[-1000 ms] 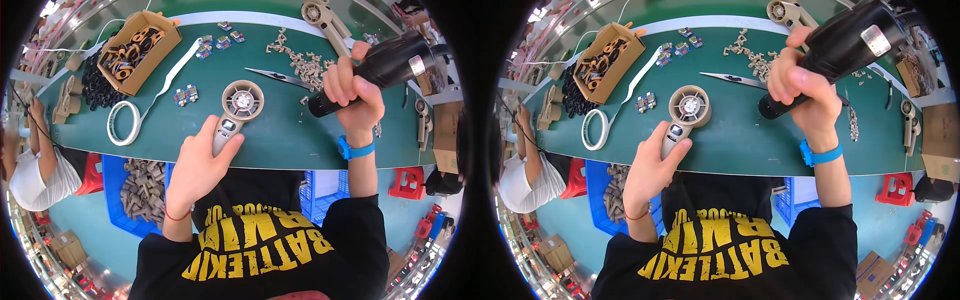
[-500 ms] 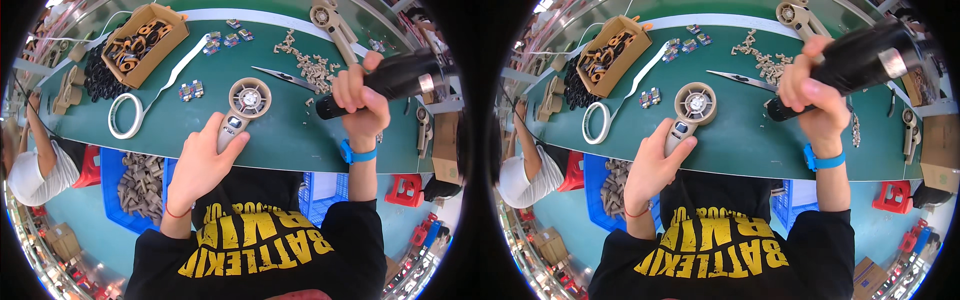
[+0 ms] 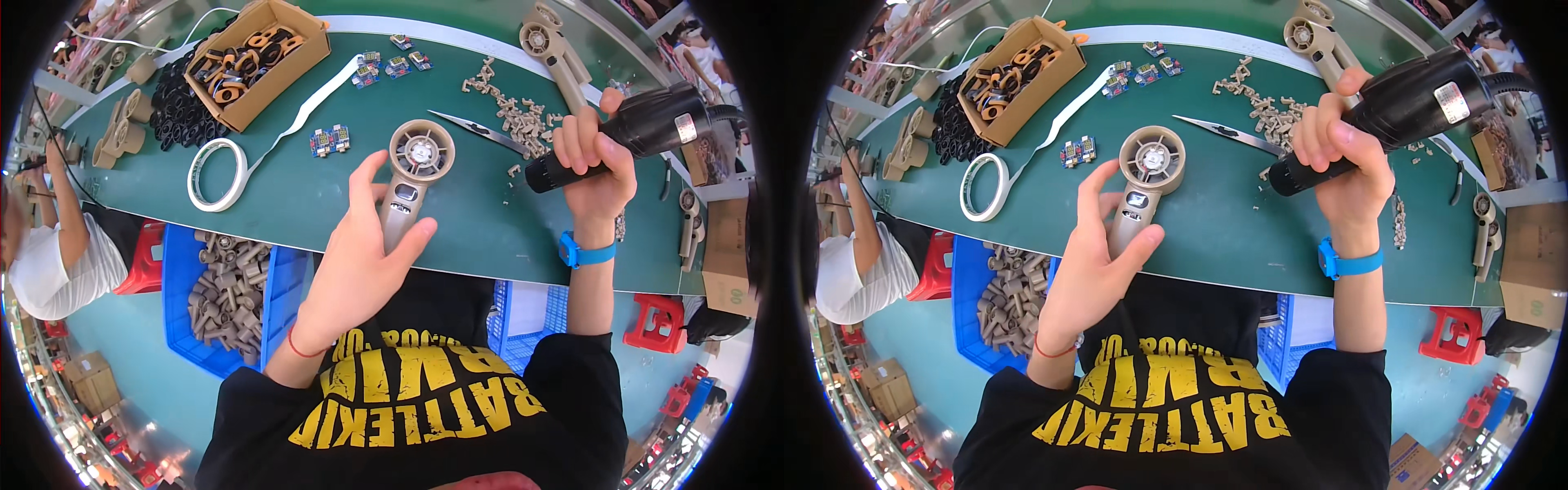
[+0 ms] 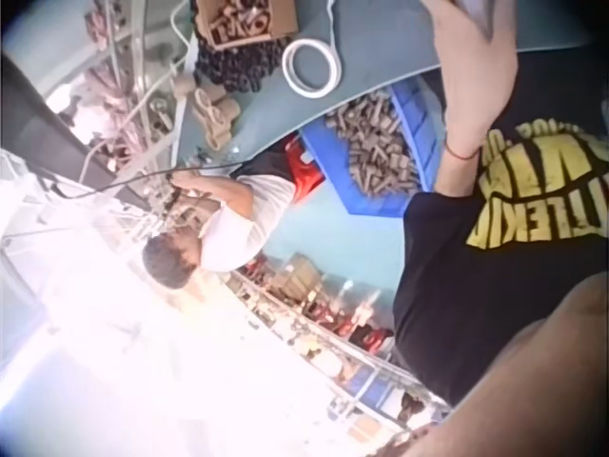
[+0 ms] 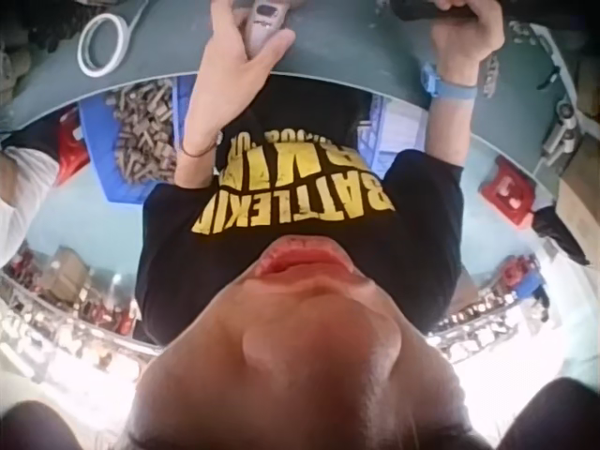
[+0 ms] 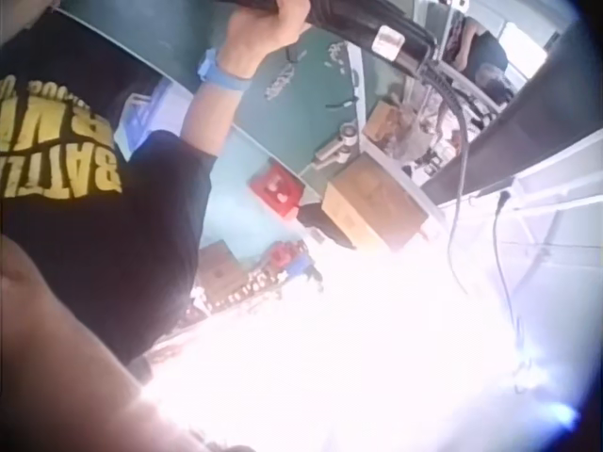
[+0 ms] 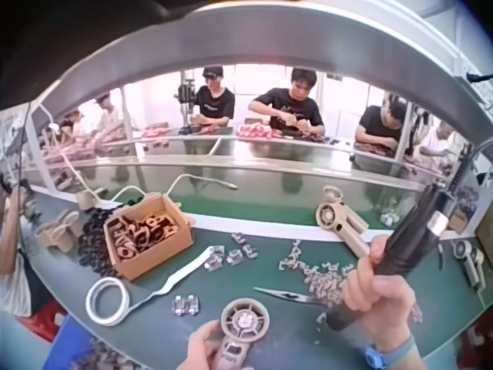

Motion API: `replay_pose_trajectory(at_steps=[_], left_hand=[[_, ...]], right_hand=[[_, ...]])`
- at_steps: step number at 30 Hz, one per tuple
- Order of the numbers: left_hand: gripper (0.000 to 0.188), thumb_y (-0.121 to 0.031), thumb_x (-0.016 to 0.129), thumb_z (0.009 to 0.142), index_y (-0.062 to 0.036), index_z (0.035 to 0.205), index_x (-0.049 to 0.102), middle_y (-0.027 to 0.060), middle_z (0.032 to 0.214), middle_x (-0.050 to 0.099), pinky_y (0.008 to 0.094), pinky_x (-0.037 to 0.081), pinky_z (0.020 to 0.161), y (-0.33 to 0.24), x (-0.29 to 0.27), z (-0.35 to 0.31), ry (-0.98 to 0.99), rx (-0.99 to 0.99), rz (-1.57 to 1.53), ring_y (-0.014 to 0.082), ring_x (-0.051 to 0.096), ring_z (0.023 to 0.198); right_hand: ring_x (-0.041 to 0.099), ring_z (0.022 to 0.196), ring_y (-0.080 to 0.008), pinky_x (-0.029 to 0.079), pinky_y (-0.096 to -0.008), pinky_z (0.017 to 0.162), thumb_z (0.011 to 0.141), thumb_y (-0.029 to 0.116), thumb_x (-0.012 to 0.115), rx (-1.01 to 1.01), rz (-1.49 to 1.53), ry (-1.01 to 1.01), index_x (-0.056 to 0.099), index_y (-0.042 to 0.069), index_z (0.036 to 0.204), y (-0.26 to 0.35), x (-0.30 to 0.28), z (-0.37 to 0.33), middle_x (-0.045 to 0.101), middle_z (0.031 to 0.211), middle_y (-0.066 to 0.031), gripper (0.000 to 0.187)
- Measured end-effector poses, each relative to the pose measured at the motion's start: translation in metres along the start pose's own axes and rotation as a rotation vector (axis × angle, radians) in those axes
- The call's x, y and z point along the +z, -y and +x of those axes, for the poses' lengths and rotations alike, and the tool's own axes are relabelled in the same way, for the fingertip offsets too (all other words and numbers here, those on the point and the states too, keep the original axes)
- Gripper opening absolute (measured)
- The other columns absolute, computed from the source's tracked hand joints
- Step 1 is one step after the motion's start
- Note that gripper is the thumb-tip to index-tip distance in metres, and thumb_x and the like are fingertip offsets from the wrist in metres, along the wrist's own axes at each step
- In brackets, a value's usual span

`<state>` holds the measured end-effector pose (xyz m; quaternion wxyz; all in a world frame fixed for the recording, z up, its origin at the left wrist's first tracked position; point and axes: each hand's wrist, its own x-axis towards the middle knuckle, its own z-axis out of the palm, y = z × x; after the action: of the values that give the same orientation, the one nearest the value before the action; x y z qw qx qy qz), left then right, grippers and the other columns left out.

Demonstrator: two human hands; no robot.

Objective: Assembling a handheld rechargeable fan by installing the motor, battery, and circuit board into the housing and securing it with screws.

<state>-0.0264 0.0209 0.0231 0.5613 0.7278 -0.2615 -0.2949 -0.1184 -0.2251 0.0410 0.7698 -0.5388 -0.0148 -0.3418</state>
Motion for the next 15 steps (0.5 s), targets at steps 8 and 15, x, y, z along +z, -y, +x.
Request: replay_pose_trajectory(at_steps=[8, 15], left_hand=[[0.063, -0.011, 0.081, 0.071, -0.0113, 0.129, 0.054, 0.0152, 0.129, 0.044, 0.0353, 0.043, 0.089, -0.012, 0.013, 0.006, -0.267, 0.589, 0.753, 0.0294, 0.05, 0.109], [0.03, -0.01, 0.075, 0.075, -0.0086, 0.103, 0.067, 0.0051, 0.088, 0.056, 0.0368, 0.046, 0.071, -0.022, 0.06, 0.023, -0.093, 0.69, 0.595, 0.0239, 0.054, 0.082]], right_hand=[[0.036, 0.05, -0.0102, 0.033, -0.0271, 0.051, 0.079, 0.014, 0.059, -0.007, 0.066, 0.01, 0.047, 0.007, 0.112, 0.003, 0.004, 0.0, 0.034, 0.059, 0.0008, 0.035], [0.039, 0.052, -0.01, 0.034, -0.0266, 0.053, 0.083, 0.015, 0.057, -0.048, 0.22, 0.113, 0.049, 0.012, 0.117, 0.018, 0.01, -0.005, 0.037, 0.059, 0.002, 0.035]])
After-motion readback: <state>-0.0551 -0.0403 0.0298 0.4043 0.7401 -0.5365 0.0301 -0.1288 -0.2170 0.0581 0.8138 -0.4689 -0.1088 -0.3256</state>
